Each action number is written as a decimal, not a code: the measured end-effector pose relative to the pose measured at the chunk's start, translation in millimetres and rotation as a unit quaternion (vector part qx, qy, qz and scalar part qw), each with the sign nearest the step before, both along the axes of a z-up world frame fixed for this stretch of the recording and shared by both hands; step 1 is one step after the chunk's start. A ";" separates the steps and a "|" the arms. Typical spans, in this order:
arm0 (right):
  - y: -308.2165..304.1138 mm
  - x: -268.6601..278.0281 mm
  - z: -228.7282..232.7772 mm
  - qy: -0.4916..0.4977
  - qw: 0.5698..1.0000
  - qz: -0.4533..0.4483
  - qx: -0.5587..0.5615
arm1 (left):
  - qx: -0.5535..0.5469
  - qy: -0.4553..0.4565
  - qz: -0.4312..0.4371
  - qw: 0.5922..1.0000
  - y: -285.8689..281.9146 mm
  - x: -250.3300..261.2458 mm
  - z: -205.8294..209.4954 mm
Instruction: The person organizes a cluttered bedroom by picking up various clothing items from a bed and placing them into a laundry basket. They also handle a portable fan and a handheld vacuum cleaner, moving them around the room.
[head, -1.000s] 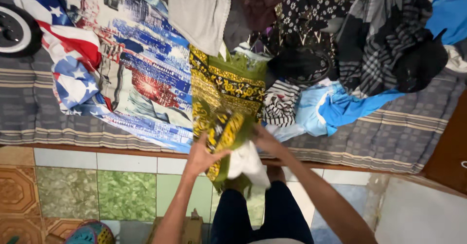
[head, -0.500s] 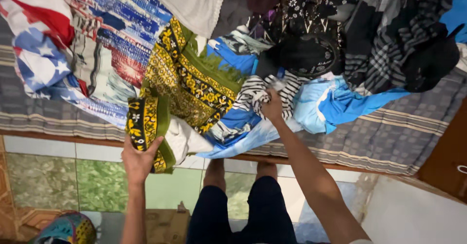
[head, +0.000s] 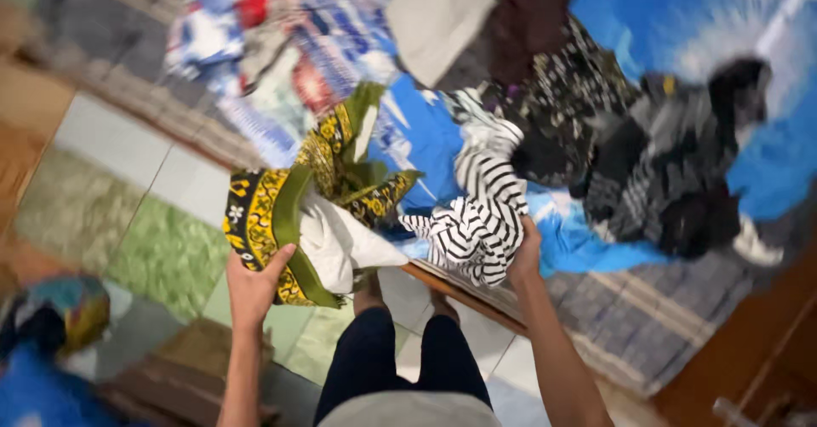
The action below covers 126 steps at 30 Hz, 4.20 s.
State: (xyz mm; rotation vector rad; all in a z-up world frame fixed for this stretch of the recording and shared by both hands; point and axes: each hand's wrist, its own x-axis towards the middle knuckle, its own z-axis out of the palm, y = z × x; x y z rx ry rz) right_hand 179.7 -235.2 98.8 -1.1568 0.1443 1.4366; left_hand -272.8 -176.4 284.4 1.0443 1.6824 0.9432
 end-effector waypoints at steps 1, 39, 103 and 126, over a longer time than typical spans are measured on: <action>4.4 -4.4 15.7 0.000 0.999 0.035 0.001 | 0.002 0.009 0.031 0.999 -17.9 -5.5 13.7; -74.2 -664.5 371.7 -0.155 0.259 0.627 0.718 | 0.391 -0.050 0.753 0.527 -433.3 -123.0 150.2; 143.7 -1228.8 174.9 -0.144 0.009 0.913 0.382 | 0.217 -0.173 0.821 0.498 -84.7 -685.9 -169.0; 68.0 -1523.8 -377.3 -0.183 -0.110 0.745 0.632 | -0.151 0.008 0.870 0.469 -120.3 -932.9 -500.0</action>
